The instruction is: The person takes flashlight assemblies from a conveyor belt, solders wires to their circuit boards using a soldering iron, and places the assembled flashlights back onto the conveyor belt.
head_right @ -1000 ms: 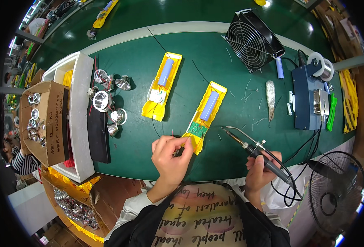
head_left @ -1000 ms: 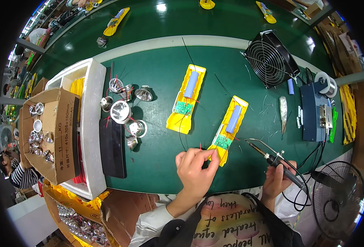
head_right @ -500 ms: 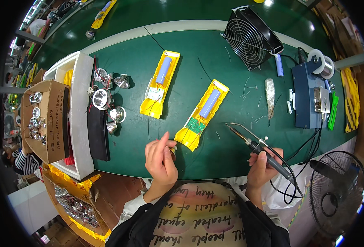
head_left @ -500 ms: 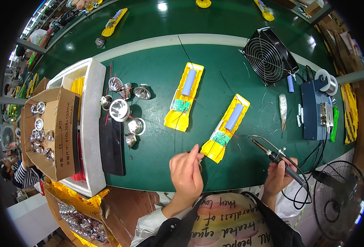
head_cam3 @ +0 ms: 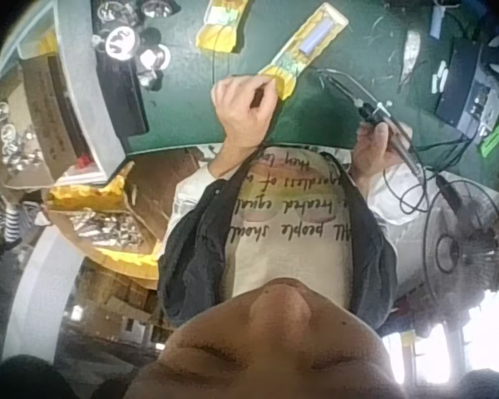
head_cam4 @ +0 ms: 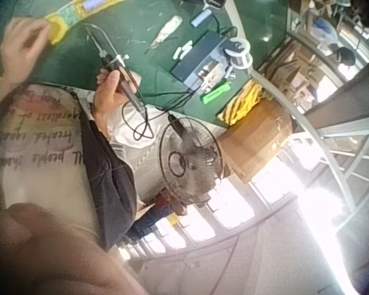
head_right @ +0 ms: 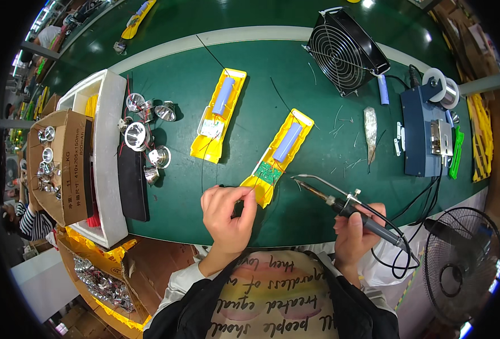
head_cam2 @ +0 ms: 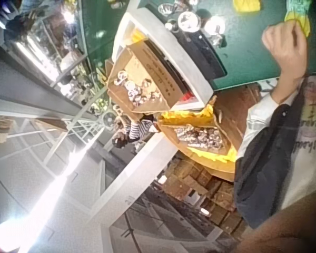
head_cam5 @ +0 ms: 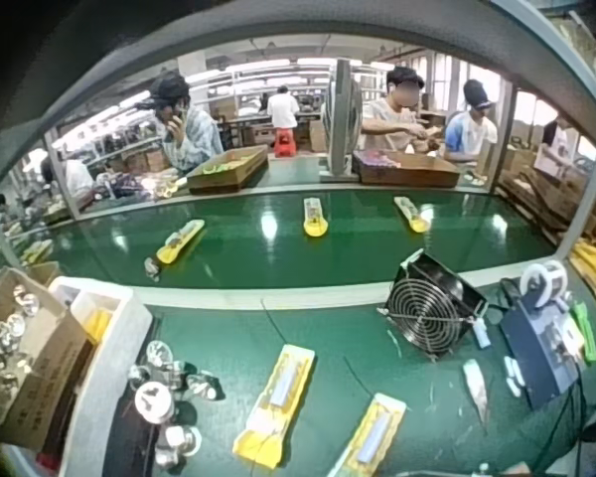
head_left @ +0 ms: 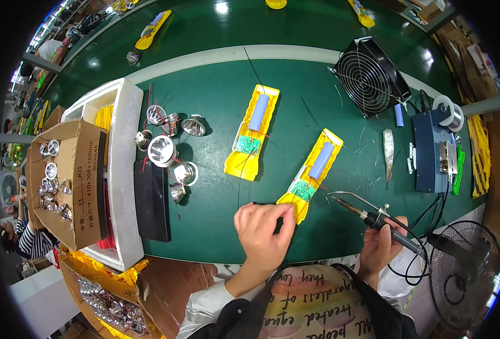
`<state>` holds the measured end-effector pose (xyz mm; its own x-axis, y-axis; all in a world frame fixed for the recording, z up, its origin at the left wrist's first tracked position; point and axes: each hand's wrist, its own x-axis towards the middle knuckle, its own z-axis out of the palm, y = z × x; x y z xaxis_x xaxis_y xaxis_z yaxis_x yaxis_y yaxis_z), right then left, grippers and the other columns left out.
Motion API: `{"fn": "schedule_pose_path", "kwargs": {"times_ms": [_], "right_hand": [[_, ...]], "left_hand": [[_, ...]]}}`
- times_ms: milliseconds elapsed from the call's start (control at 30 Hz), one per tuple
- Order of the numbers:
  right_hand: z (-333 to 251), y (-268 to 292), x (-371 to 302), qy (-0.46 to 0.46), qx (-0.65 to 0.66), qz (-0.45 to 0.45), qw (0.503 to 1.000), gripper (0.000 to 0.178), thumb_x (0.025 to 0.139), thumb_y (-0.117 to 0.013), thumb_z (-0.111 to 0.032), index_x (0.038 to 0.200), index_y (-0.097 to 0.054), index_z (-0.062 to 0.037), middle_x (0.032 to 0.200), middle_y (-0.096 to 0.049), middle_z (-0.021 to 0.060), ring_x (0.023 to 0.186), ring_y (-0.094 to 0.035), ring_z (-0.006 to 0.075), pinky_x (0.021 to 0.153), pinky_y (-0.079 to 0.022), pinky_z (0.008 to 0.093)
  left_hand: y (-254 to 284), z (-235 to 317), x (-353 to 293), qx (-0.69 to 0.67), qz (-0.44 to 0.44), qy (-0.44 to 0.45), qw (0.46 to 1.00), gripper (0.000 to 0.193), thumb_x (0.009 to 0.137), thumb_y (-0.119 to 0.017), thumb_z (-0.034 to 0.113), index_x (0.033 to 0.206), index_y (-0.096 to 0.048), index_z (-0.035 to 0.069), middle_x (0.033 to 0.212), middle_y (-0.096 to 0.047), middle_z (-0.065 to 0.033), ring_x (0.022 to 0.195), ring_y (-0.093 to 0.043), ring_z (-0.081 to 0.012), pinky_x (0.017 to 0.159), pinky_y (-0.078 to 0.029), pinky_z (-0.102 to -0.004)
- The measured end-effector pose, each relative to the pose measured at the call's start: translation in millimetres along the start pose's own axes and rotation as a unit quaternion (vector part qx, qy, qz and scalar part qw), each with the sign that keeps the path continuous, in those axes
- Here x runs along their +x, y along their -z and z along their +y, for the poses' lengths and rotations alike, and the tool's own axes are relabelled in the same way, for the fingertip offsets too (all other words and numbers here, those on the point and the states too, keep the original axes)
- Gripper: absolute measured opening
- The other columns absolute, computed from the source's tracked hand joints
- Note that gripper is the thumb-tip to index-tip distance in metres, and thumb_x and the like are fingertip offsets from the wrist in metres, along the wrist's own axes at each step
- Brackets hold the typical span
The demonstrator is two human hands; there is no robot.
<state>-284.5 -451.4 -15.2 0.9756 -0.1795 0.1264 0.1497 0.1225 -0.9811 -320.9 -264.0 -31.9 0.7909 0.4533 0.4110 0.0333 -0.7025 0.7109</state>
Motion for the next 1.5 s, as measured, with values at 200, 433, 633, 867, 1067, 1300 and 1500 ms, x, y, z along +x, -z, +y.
{"fn": "schedule_pose_path", "kwargs": {"times_ms": [200,433,633,867,1067,1300,1500], "right_hand": [[-5,-16,-6,-0.016,-0.029,-0.042,0.999,0.018,0.076,-0.054,-0.009,0.084,-0.042,0.0019,0.064,-0.05,0.0115,0.043,-0.048,0.0115,0.037,-0.04,0.0188],[-2,-24,-7,-0.039,-0.046,-0.058,0.996,0.017,0.075,-0.054,-0.008,0.083,-0.043,0.002,0.064,-0.051,0.0121,0.043,-0.049,0.0117,0.038,-0.04,0.0189],[-2,-26,-7,-0.045,-0.054,-0.062,0.996,0.016,0.076,-0.053,-0.006,0.083,-0.042,0.0015,0.064,-0.052,0.0124,0.044,-0.049,0.0116,0.038,-0.04,0.019],[-2,-25,-8,-0.044,-0.062,-0.073,0.994,0.018,0.075,-0.054,-0.007,0.085,-0.04,0.0009,0.064,-0.052,0.0121,0.045,-0.05,0.0113,0.04,-0.041,0.0188],[-2,-25,-7,-0.039,-0.066,-0.064,0.995,0.02,0.075,-0.056,-0.007,0.085,-0.04,0.0008,0.064,-0.052,0.0115,0.046,-0.051,0.0116,0.042,-0.041,0.019],[-1,-23,-9,-0.05,-0.095,-0.066,0.992,0.025,0.075,-0.057,-0.013,0.086,-0.04,0.0011,0.062,-0.051,0.0105,0.045,-0.049,0.011,0.041,-0.04,0.0194],[-2,-27,-12,-0.04,-0.095,-0.052,0.993,0.014,0.076,-0.05,-0.006,0.085,-0.04,-0.0016,0.066,-0.042,0.0051,0.042,-0.043,0.0091,0.037,-0.037,0.0182]], "left_hand": [[-4,2,1,0.018,-0.01,0.018,1.0,0.01,0.064,-0.066,0.007,0.072,-0.06,0.009,0.068,-0.053,0.0007,0.064,-0.047,-0.0163,0.063,-0.033,-0.0284],[-6,0,1,0.019,-0.005,0.009,1.0,0.011,0.063,-0.067,0.008,0.071,-0.061,0.01,0.067,-0.053,0.0015,0.064,-0.048,-0.0155,0.064,-0.033,-0.0282],[-5,-1,1,0.022,-0.006,0.007,1.0,0.011,0.062,-0.068,0.007,0.071,-0.061,0.011,0.065,-0.053,0.0022,0.062,-0.049,-0.0147,0.065,-0.033,-0.0285],[-7,-1,2,0.014,-0.004,0.007,1.0,0.012,0.061,-0.068,0.007,0.071,-0.062,0.01,0.065,-0.053,0.0021,0.061,-0.049,-0.0146,0.064,-0.033,-0.0284],[-9,-2,3,0.01,0.001,0.003,1.0,0.012,0.06,-0.068,0.006,0.07,-0.062,0.01,0.064,-0.053,0.0016,0.06,-0.049,-0.015,0.064,-0.033,-0.0287],[-6,-2,4,0.002,-0.01,0.0,1.0,0.011,0.061,-0.068,0.007,0.068,-0.061,0.011,0.062,-0.049,-0.0001,0.061,-0.048,-0.0177,0.063,-0.033,-0.0298],[-4,2,2,-0.001,0.006,0.004,1.0,0.011,0.061,-0.069,0.008,0.069,-0.062,0.011,0.062,-0.051,0.0017,0.061,-0.048,-0.0152,0.063,-0.033,-0.0282]]}}
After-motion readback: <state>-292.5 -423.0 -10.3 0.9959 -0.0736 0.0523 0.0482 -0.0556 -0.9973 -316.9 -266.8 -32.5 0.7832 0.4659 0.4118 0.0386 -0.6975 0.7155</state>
